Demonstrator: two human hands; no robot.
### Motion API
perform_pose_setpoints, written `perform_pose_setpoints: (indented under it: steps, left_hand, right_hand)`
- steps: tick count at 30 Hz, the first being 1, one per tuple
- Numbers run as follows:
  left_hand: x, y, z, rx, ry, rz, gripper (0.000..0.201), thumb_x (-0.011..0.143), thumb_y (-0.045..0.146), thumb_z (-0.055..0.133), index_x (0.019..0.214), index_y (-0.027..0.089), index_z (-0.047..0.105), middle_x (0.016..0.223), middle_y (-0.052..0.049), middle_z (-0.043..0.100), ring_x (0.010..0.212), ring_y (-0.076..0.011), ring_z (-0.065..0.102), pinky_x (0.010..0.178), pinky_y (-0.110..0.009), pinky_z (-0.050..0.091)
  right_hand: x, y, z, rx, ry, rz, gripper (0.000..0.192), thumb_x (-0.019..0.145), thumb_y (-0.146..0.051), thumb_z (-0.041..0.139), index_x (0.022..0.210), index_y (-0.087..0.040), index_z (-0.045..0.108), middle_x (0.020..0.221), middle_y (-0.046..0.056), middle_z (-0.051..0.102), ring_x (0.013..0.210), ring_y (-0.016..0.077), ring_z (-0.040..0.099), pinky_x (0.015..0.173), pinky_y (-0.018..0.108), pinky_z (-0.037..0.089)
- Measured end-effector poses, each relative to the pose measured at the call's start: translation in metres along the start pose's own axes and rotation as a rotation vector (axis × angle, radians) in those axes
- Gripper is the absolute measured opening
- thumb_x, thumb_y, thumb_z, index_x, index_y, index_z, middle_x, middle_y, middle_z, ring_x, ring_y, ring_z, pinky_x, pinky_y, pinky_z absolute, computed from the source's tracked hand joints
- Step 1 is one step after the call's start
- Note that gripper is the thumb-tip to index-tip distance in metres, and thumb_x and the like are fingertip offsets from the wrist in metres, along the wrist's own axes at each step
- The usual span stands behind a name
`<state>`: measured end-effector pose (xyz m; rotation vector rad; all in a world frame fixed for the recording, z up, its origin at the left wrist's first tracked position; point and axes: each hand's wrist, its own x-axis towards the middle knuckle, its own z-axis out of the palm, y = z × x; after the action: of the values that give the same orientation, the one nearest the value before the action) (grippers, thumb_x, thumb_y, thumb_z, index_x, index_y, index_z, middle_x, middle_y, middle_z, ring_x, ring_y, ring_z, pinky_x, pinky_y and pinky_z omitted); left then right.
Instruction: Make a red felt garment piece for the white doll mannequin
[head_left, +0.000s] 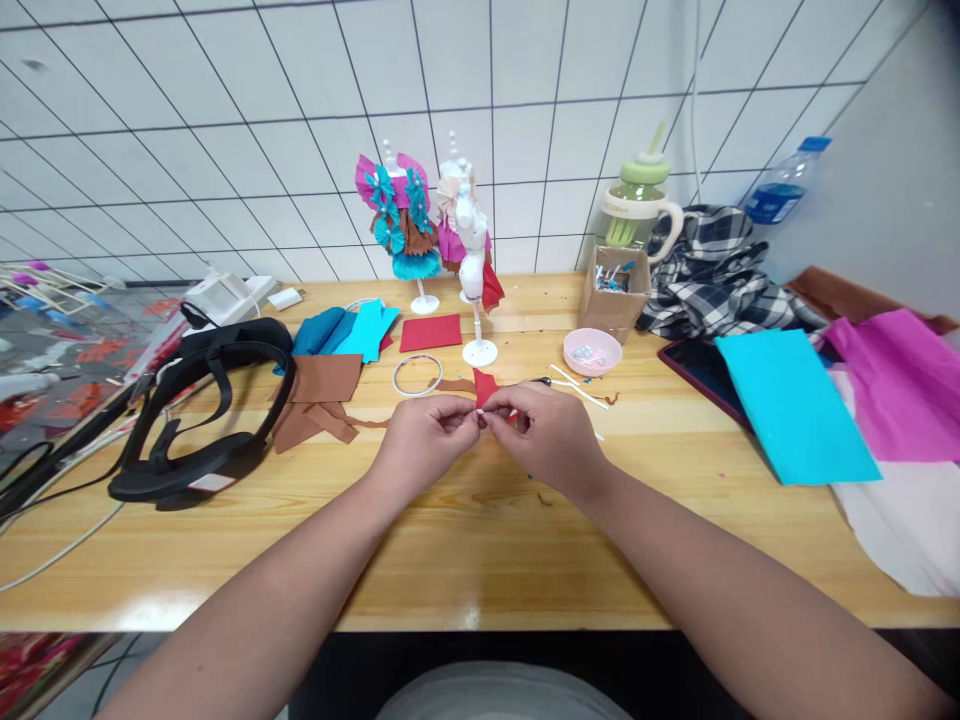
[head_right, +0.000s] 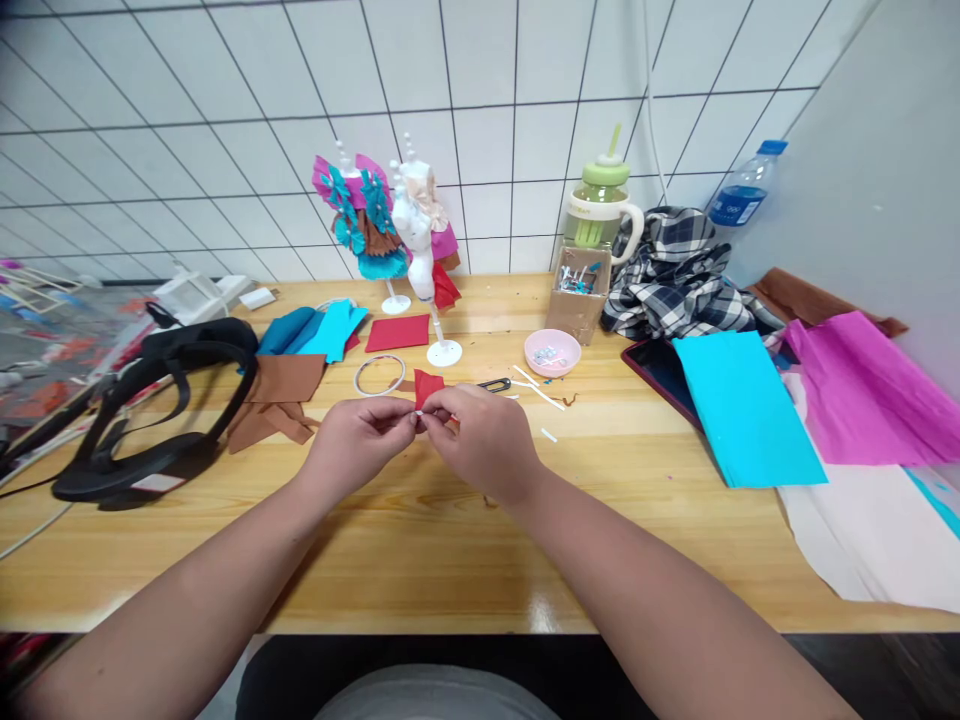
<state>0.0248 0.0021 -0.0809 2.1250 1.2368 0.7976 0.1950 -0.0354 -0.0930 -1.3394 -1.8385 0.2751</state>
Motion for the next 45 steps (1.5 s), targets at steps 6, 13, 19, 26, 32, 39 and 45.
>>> perform_pose_setpoints:
  steps: [6, 13, 19, 26, 32, 39, 45]
  left_hand:
    - [0.0013, 0.0037, -0.0014, -0.042, -0.02, -0.023, 0.021, 0.081, 0.027, 0.057, 0.08, 0.019, 0.077, 0.074, 0.0, 0.076, 0.066, -0.0147, 0.066, 0.058, -0.02, 0.047]
    - [0.0002, 0.0041, -0.0006, 0.06, 0.015, 0.003, 0.023, 0.083, 0.031, 0.058, 0.075, 0.02, 0.075, 0.07, 0.0, 0.075, 0.061, -0.0131, 0.064, 0.055, -0.02, 0.044]
    - [-0.002, 0.0033, 0.0013, 0.209, 0.042, 0.087, 0.02, 0.081, 0.027, 0.059, 0.07, 0.021, 0.074, 0.063, 0.001, 0.071, 0.054, -0.0103, 0.058, 0.053, -0.02, 0.037]
    - [-0.0026, -0.001, 0.0028, 0.231, 0.008, 0.101, 0.02, 0.08, 0.026, 0.057, 0.07, 0.02, 0.074, 0.062, 0.002, 0.07, 0.054, -0.0102, 0.056, 0.051, -0.02, 0.036]
    - [-0.0005, -0.0024, 0.0035, 0.159, 0.018, 0.085, 0.019, 0.08, 0.025, 0.058, 0.072, 0.02, 0.074, 0.068, 0.0, 0.073, 0.058, -0.0116, 0.061, 0.054, -0.02, 0.041]
    - [0.0013, -0.0001, 0.0003, -0.05, -0.029, 0.055, 0.022, 0.085, 0.03, 0.057, 0.083, 0.02, 0.077, 0.081, -0.002, 0.077, 0.073, -0.0158, 0.069, 0.065, -0.021, 0.05]
    - [0.0017, 0.0007, -0.0006, -0.043, -0.02, 0.049, 0.02, 0.084, 0.03, 0.059, 0.084, 0.02, 0.077, 0.081, -0.002, 0.077, 0.073, -0.0162, 0.07, 0.065, -0.022, 0.051]
  right_hand:
    - [-0.0009, 0.0012, -0.0005, -0.063, -0.001, -0.025, 0.012, 0.088, -0.023, 0.059, 0.092, -0.022, 0.069, 0.084, 0.0, 0.07, 0.072, 0.0133, 0.061, 0.064, 0.025, 0.04]
    - [0.0011, -0.0026, 0.0002, -0.041, 0.026, -0.022, 0.011, 0.086, -0.021, 0.059, 0.088, -0.021, 0.07, 0.081, 0.002, 0.07, 0.078, 0.0163, 0.061, 0.072, 0.028, 0.044]
    - [0.003, -0.0031, -0.0001, 0.046, 0.008, 0.093, 0.005, 0.079, -0.019, 0.062, 0.08, -0.021, 0.067, 0.075, 0.0, 0.069, 0.067, 0.0132, 0.059, 0.062, 0.025, 0.042]
    - [0.0049, -0.0002, 0.0022, 0.124, -0.064, 0.173, 0.004, 0.074, -0.018, 0.061, 0.072, -0.02, 0.064, 0.064, -0.003, 0.064, 0.059, 0.0105, 0.055, 0.056, 0.022, 0.039]
    - [0.0073, 0.0029, 0.005, 0.339, -0.1, 0.314, 0.007, 0.073, -0.021, 0.06, 0.072, -0.019, 0.067, 0.058, -0.004, 0.062, 0.051, 0.0092, 0.052, 0.048, 0.02, 0.037]
    - [0.008, 0.0047, 0.0055, 0.439, -0.088, 0.363, 0.009, 0.075, -0.024, 0.061, 0.075, -0.019, 0.069, 0.066, -0.001, 0.067, 0.055, 0.01, 0.056, 0.05, 0.02, 0.041]
    - [0.0071, 0.0049, 0.006, 0.399, -0.063, 0.329, 0.008, 0.075, -0.023, 0.062, 0.076, -0.02, 0.069, 0.067, -0.002, 0.067, 0.056, 0.0104, 0.058, 0.054, 0.021, 0.044]
